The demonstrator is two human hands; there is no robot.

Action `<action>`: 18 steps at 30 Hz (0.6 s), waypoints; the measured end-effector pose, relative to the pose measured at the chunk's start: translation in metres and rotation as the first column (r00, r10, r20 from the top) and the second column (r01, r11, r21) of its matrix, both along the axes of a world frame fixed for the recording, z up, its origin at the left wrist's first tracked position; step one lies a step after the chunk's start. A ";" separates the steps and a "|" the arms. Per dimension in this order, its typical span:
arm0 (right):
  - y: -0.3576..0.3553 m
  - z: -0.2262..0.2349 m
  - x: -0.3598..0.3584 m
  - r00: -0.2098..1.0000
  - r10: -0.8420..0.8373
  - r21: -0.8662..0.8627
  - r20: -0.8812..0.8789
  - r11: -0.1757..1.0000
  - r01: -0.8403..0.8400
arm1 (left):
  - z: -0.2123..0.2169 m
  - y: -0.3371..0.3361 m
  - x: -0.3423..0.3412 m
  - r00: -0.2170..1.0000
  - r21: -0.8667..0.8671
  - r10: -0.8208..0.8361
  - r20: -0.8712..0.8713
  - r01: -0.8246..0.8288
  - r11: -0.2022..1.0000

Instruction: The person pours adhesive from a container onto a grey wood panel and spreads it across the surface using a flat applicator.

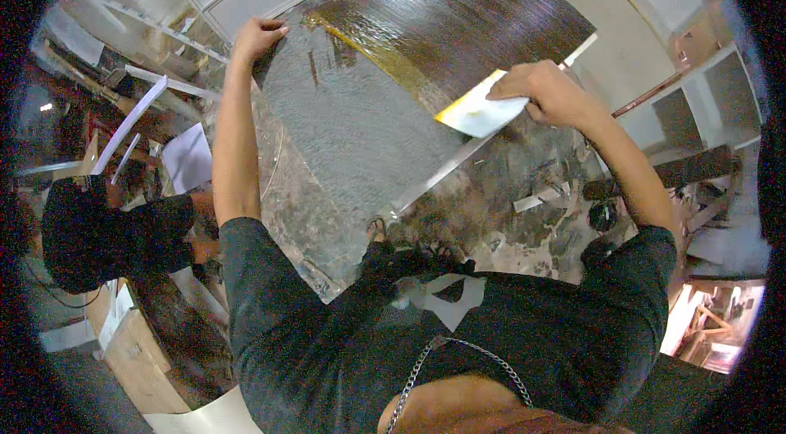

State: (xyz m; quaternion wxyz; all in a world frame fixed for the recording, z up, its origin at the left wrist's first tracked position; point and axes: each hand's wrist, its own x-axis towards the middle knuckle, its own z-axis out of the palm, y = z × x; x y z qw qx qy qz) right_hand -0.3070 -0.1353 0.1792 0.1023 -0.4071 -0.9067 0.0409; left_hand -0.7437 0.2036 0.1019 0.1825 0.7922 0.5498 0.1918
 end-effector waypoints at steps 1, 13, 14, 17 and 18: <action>-0.015 -0.002 0.006 1.000 -0.015 -0.001 -0.006 1.000 0.015 | -0.001 0.000 0.007 1.000 -0.001 -0.015 -0.006 0.015 1.000; -0.139 -0.041 0.066 0.871 -0.377 -0.177 -0.314 0.925 0.337 | -0.021 -0.002 -0.008 0.972 -0.026 -0.090 0.216 0.098 0.995; -0.140 -0.040 0.068 0.823 -0.422 -0.160 -0.381 0.906 0.392 | -0.016 -0.003 -0.017 0.990 0.015 -0.061 0.126 0.059 0.998; -0.150 -0.039 0.088 0.593 -0.683 -0.279 -0.426 0.723 0.632 | -0.004 -0.013 -0.001 0.998 0.083 -0.053 0.016 0.051 0.995; -0.146 -0.030 0.086 0.538 -0.701 -0.302 -0.468 0.699 0.648 | 0.000 -0.018 0.006 1.000 0.097 -0.027 0.006 0.026 0.995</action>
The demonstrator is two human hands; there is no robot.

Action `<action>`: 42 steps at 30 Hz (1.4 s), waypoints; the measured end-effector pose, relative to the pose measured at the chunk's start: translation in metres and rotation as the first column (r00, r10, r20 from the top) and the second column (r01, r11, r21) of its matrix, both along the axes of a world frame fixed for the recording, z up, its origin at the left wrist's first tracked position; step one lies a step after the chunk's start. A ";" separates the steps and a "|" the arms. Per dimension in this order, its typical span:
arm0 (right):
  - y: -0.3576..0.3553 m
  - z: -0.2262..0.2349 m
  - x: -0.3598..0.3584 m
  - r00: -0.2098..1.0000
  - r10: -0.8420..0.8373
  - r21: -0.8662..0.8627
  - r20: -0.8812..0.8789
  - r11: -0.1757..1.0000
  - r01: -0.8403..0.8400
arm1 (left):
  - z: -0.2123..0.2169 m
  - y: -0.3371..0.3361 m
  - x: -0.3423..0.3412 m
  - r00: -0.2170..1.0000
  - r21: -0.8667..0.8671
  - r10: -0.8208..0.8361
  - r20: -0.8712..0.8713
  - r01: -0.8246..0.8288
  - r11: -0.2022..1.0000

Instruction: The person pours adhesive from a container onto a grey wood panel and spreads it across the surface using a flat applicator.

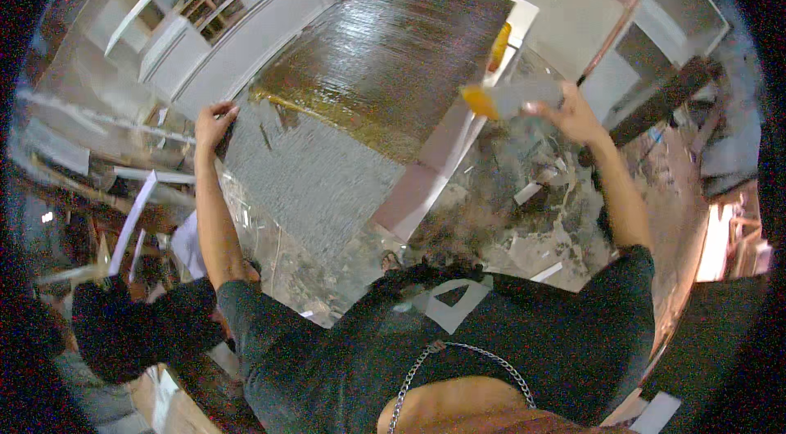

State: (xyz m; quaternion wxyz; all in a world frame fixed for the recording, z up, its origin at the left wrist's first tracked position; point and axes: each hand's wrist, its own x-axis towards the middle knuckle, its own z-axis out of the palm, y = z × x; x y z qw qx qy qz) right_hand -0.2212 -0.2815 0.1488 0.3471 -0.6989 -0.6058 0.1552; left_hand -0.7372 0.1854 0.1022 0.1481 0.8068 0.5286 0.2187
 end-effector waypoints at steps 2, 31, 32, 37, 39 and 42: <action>0.016 0.004 -0.010 0.947 -0.322 0.284 0.011 0.909 0.306 | 0.012 -0.009 0.010 0.999 -0.004 0.008 -0.031 -0.008 1.000; 0.274 0.034 0.189 0.203 0.365 0.364 -0.909 0.930 -0.041 | -0.018 -0.164 -0.047 0.594 -0.367 0.320 0.738 -0.044 0.929; 0.279 0.030 0.198 0.198 0.356 0.358 -0.913 0.933 -0.023 | -0.017 -0.151 -0.038 0.625 -0.378 0.311 0.716 -0.026 0.925; 0.283 0.015 0.188 0.166 0.423 0.417 -0.891 0.906 -0.070 | -0.009 -0.127 -0.052 0.642 -0.405 0.306 0.703 0.008 0.914; 0.279 0.009 0.193 0.236 0.384 0.387 -0.893 0.921 -0.038 | -0.013 -0.117 -0.036 0.656 -0.391 0.308 0.689 -0.021 0.920; 0.276 0.007 0.184 0.274 0.353 0.359 -0.895 0.933 -0.030 | -0.017 -0.115 -0.057 0.634 -0.407 0.401 0.662 -0.146 0.902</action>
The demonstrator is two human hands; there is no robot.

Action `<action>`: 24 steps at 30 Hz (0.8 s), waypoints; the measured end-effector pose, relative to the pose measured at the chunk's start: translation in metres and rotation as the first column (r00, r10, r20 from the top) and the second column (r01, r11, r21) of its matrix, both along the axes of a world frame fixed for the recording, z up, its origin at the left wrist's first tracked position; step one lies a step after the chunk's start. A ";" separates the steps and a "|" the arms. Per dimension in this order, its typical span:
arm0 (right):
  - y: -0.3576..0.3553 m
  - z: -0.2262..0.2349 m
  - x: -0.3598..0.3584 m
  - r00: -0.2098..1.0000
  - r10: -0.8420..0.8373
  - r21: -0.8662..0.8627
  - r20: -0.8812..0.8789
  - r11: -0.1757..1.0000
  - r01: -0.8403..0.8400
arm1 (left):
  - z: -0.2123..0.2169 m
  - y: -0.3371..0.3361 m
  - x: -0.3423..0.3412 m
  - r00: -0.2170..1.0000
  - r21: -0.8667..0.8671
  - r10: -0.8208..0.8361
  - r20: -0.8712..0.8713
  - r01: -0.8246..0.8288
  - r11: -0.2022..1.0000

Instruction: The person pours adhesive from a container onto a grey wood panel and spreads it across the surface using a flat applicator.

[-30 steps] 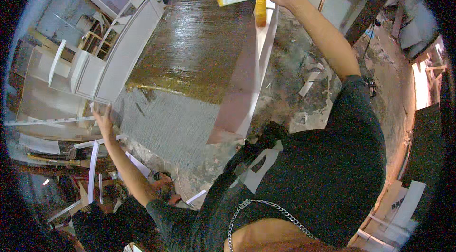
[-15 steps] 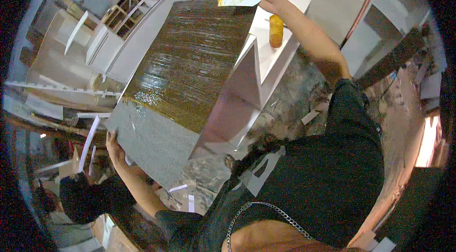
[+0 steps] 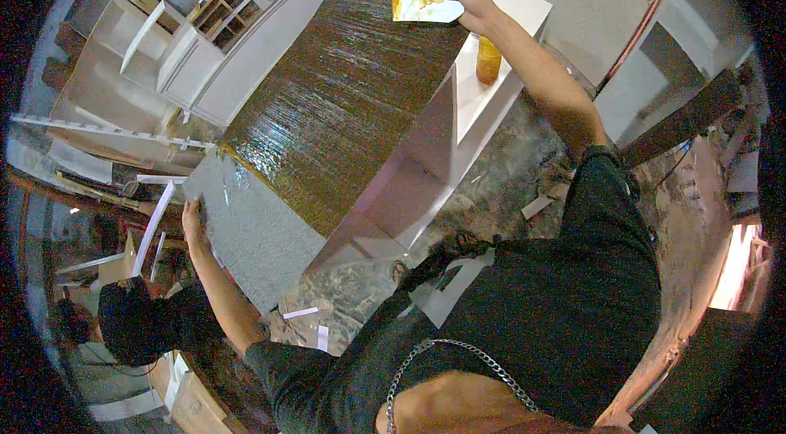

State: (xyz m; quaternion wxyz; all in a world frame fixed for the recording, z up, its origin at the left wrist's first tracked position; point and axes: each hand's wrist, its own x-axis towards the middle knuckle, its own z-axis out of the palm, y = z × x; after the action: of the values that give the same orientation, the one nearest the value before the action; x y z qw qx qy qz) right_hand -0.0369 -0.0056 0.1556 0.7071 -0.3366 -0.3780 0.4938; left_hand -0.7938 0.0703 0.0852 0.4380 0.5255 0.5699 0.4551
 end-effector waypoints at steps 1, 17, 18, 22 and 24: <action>0.000 -0.001 -0.005 1.000 0.013 0.005 -0.006 1.000 -0.013 | -0.001 -0.002 -0.016 0.996 -0.037 0.086 0.007 -0.086 0.996; -0.008 -0.029 0.018 0.996 -0.023 -0.045 -0.085 0.999 0.019 | -0.074 0.026 -0.003 0.971 -0.005 0.226 0.077 -0.226 0.974; -0.001 -0.029 0.006 0.993 0.026 -0.019 -0.118 0.999 -0.028 | -0.074 0.026 -0.051 0.978 0.059 0.192 0.083 -0.197 0.979; 0.010 -0.053 0.003 0.737 -0.214 0.114 0.641 0.976 0.185 | -0.095 0.028 -0.061 0.993 0.193 0.097 0.064 -0.107 0.975; -0.001 -0.065 0.029 0.005 -0.420 0.410 0.908 0.889 0.204 | -0.096 0.030 -0.018 0.996 0.231 0.084 0.032 -0.089 0.969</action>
State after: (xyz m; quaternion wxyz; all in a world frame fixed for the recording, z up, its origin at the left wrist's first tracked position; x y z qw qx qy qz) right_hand -0.0075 -0.0069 0.0907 0.3813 -0.5944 -0.7050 -0.0644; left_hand -0.8119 0.1008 -0.0108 0.3595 0.5428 0.5302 0.5432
